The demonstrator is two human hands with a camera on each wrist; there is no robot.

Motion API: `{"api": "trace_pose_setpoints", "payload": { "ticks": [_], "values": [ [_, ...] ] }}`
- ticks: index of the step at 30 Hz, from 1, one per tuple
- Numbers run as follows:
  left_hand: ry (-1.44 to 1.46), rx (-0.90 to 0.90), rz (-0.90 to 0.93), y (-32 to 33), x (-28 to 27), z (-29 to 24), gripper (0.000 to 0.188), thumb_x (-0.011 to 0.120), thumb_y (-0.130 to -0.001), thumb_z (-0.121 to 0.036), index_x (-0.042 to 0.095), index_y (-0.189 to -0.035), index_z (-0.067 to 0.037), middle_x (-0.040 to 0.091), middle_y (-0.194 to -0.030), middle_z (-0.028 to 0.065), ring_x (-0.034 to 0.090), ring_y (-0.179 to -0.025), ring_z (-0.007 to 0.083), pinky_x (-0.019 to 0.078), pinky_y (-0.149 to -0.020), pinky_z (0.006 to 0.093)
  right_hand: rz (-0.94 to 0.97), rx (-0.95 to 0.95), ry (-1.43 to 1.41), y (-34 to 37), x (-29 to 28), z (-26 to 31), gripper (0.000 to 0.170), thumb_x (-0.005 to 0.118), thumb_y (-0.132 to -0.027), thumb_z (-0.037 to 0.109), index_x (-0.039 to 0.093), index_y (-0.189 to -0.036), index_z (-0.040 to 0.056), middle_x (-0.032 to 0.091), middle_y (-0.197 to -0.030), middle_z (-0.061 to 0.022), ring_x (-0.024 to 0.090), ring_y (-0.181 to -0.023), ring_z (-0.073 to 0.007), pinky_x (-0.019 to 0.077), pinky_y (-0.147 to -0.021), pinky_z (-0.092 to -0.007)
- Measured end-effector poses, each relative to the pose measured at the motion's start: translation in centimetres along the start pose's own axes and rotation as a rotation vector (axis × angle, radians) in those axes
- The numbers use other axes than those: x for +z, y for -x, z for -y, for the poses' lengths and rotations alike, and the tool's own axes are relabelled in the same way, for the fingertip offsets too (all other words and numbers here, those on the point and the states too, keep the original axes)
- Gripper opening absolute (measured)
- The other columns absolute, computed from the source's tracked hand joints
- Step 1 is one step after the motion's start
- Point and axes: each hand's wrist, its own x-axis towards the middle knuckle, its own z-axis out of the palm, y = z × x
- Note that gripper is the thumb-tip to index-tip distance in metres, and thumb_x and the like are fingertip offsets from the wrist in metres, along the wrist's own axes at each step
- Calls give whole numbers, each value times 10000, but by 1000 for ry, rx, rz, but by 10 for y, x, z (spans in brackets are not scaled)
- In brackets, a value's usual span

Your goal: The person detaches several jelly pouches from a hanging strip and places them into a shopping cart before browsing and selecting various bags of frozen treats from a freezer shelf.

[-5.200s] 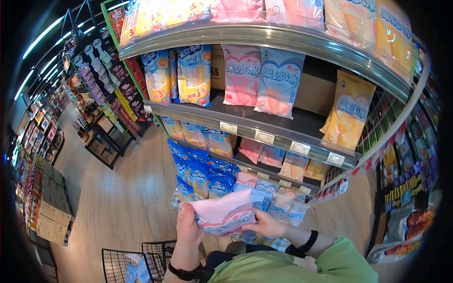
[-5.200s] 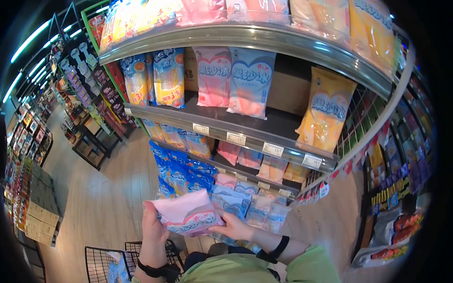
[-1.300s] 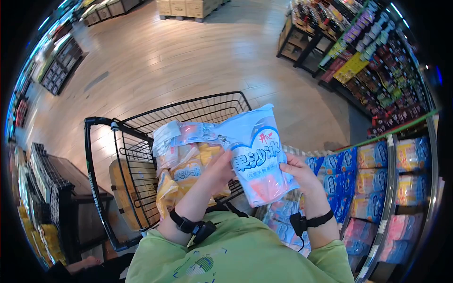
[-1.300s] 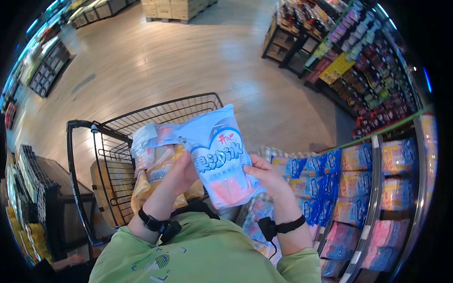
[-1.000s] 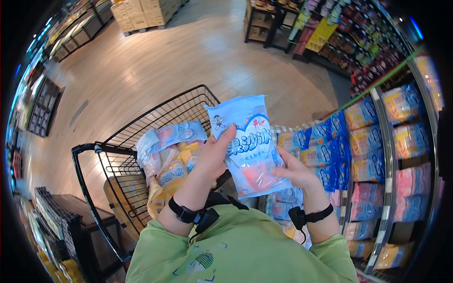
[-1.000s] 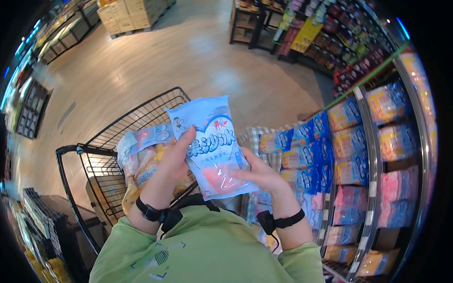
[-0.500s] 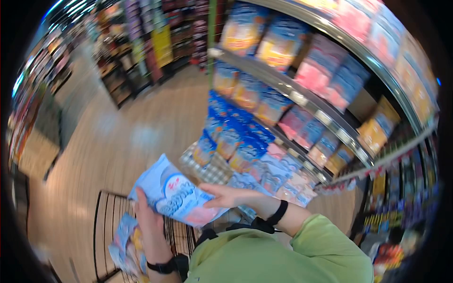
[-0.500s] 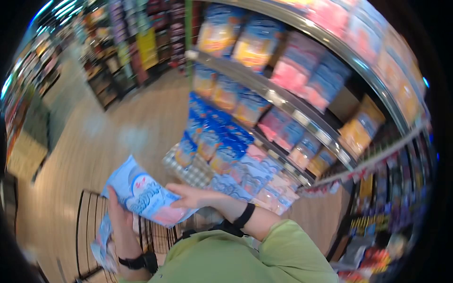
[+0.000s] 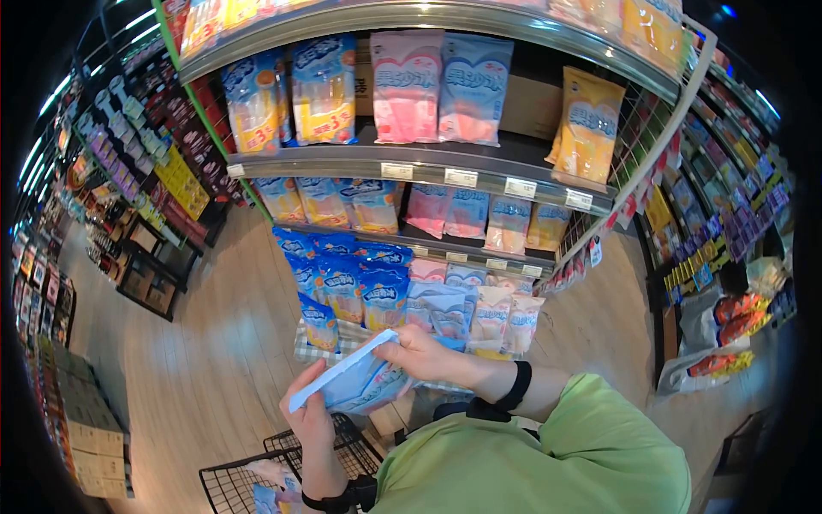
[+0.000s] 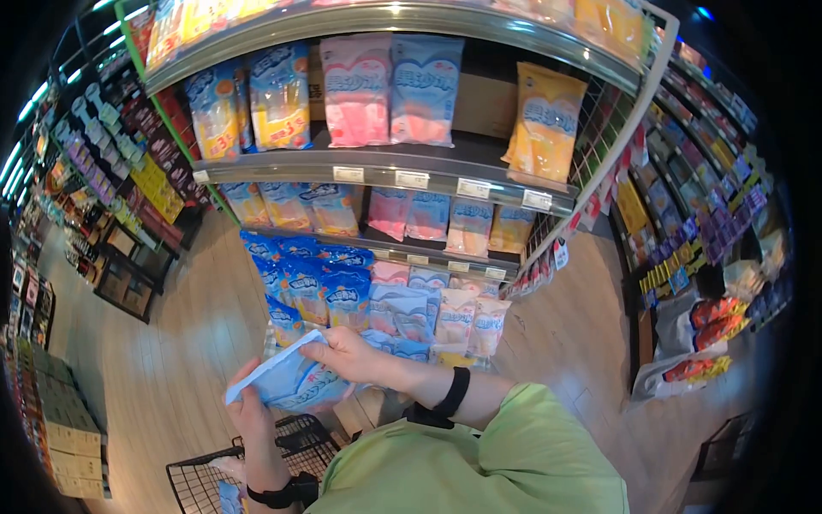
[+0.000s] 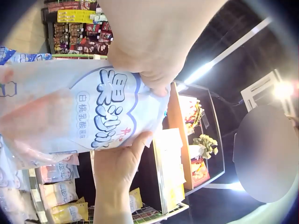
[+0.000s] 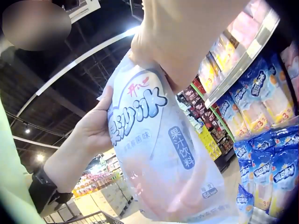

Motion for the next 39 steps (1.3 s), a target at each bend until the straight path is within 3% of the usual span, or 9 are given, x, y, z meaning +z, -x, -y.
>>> {"api": "trace_pose_setpoints", "payload": {
  "ticks": [2,4,16,18,21,26,27,31,39],
  "values": [
    [33,9,69,1,-1,10,348,621,-889,-312,622,-917,35,654,-934,141,615,-859,178,478,-783,301,-47,111,30,8,1,24,321,486,-967,221,551,-1201,12,620,-1108,-64,564,-998,-115,461,-852,-276],
    [67,16,130,1,6,16,386,627,-881,-347,604,-945,33,648,-975,177,623,-895,211,480,-815,323,-149,-277,94,10,3,37,298,502,-959,199,565,-1181,10,627,-1080,-70,566,-991,-121,459,-841,-281],
    [321,-53,221,-13,24,-9,247,594,-888,-159,613,-1003,59,651,-964,242,643,-893,284,504,-822,409,-307,-276,153,27,-16,33,208,522,-942,169,617,-979,-12,645,-818,-54,589,-763,-98,468,-654,-266],
    [160,-60,559,-26,7,-13,251,593,-877,-121,642,-1041,64,647,-996,260,650,-905,304,502,-837,416,-291,-309,214,30,-21,30,212,519,-945,175,620,-974,-9,643,-803,-57,587,-739,-96,465,-635,-266],
    [-247,-127,645,-31,0,-35,257,591,-877,-101,639,-1073,57,644,-990,271,652,-918,311,494,-860,408,-256,-382,294,35,-23,35,222,515,-949,184,624,-974,-8,641,-794,-68,585,-708,-95,463,-615,-266],
    [151,-192,452,-15,14,-4,472,650,-840,-102,492,-1258,51,590,-1170,209,587,-1047,251,455,-911,370,-327,-409,287,42,-11,52,252,515,-955,207,624,-992,-18,650,-823,-68,580,-721,-85,468,-631,-264],
    [250,-290,309,-10,25,-2,555,682,-801,-44,455,-1300,41,565,-1224,192,566,-1085,235,449,-927,358,-356,-341,207,43,-10,58,261,496,-963,206,629,-1002,-16,662,-878,-69,597,-789,-104,476,-695,-268],
    [166,-467,814,14,25,28,814,860,-567,-44,454,-1268,35,565,-1199,113,551,-1086,215,450,-931,370,-441,-252,-58,43,-3,82,305,459,-983,247,625,-1014,-7,662,-907,-37,591,-842,-93,482,-752,-266],
    [224,-519,596,14,41,23,565,759,-633,34,540,-1154,26,621,-1068,103,606,-955,174,506,-809,315,-558,-217,-400,7,-32,68,361,491,-964,348,554,-1130,33,597,-962,-19,541,-865,-75,456,-769,-240]
  ]
}}
